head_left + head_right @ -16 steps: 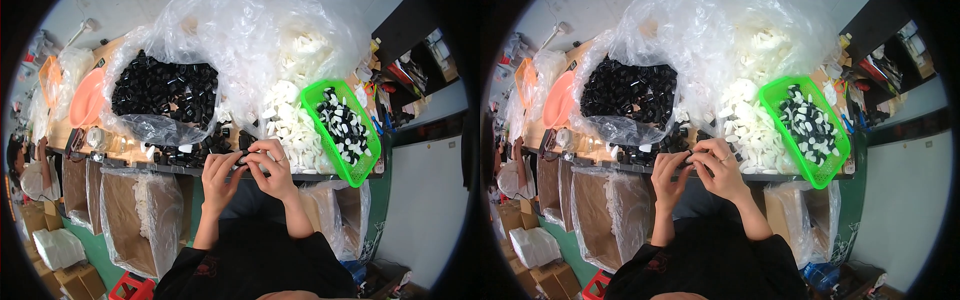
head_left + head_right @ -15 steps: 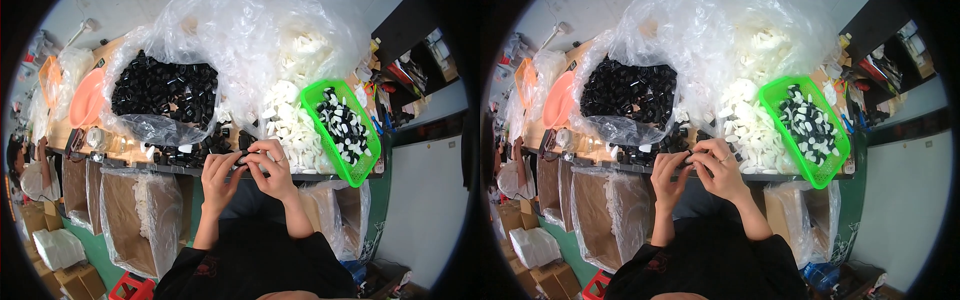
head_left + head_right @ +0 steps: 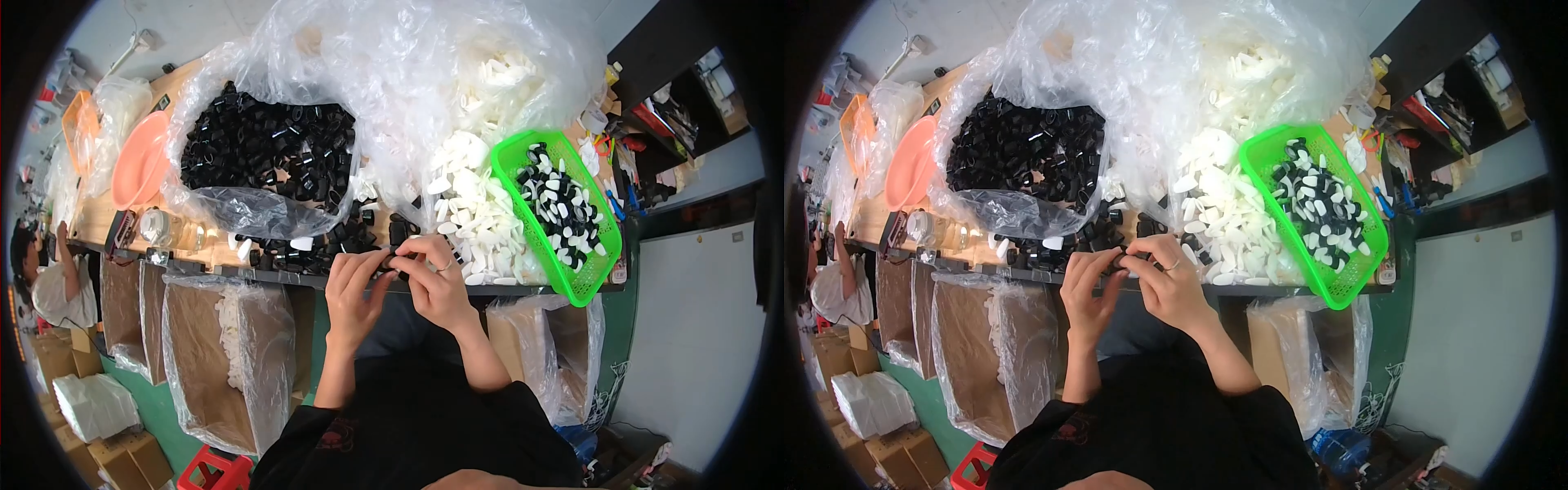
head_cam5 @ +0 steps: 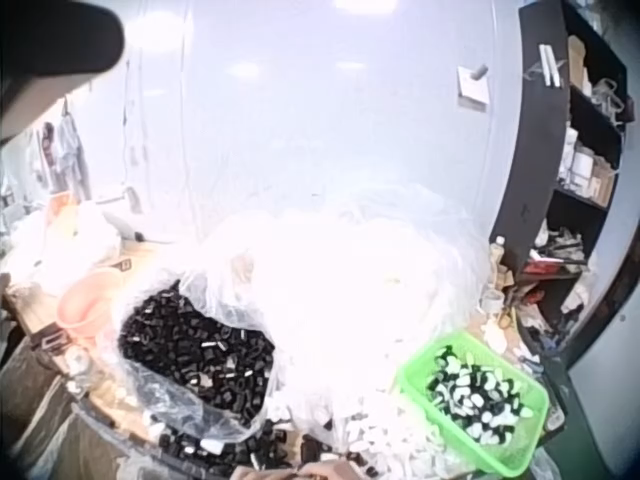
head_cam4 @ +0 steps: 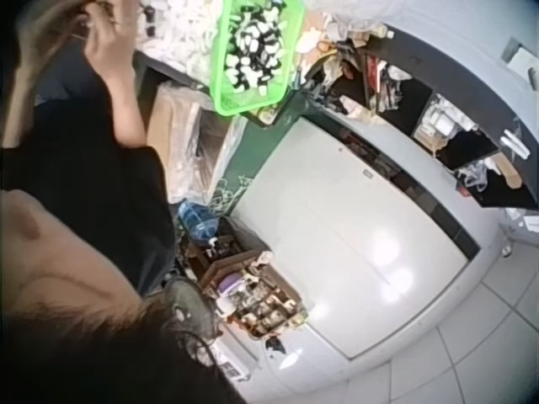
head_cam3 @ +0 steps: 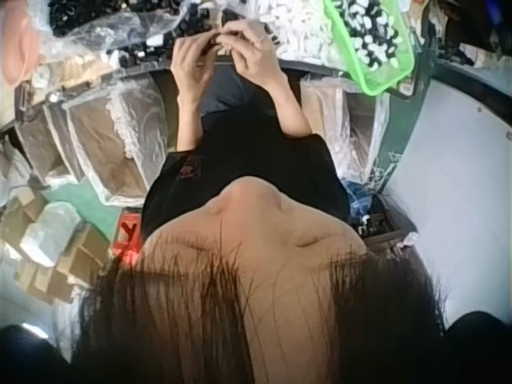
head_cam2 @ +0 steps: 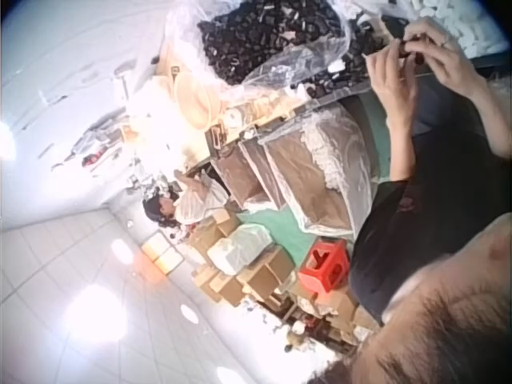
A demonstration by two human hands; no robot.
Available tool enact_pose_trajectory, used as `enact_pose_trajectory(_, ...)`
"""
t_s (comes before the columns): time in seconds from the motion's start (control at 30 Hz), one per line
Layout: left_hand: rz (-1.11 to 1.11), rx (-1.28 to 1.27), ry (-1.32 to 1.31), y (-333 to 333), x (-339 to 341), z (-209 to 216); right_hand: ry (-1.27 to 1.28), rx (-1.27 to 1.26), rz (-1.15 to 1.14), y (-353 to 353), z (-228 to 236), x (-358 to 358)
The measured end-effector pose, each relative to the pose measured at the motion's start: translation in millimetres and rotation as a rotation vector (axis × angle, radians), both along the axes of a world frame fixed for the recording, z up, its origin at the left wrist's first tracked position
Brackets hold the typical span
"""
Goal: Assembling small black and white plastic components by hand.
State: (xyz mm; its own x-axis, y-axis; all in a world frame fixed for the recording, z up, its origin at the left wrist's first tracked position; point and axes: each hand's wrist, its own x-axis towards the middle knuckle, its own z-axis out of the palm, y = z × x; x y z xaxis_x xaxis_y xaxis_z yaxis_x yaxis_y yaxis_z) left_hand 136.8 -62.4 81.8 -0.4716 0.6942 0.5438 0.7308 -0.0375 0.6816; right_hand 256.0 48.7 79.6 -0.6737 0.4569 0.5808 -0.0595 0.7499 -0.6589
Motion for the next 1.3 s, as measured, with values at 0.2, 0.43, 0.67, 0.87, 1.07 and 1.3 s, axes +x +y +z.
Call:
enact_pose_trajectory(0.2, 0.142, -0.084, -0.289, -12.9, -6.0, -9.4, 0.043, -0.519, 0.008, 31.2, -28.5, -11.4)
enact_pose_trajectory(0.43, 0.11, -0.044, -0.359, -17.9, -9.0, -8.5, -0.279, -0.088, -0.313, 101.5, -77.1, -61.9)
enact_pose_trajectory(0.67, 0.111, -0.046, -0.379, -19.8, -10.6, -9.2, -0.498, 0.16, -0.367, 100.3, -90.3, -76.7)
enact_pose_trajectory(0.87, 0.026, -0.022, -0.642, -17.6, -9.4, -13.9, -0.364, 0.076, -0.348, 97.7, -81.4, -62.6)
enact_pose_trajectory(1.07, -0.034, 0.088, -0.898, -9.6, -4.6, -14.7, -0.096, -0.35, -0.254, 91.0, -65.2, -48.8)
enact_pose_trajectory(1.3, -0.066, 0.09, -0.95, 2.5, -2.0, -19.8, -0.012, -0.307, -0.232, 73.5, -40.3, -29.7)
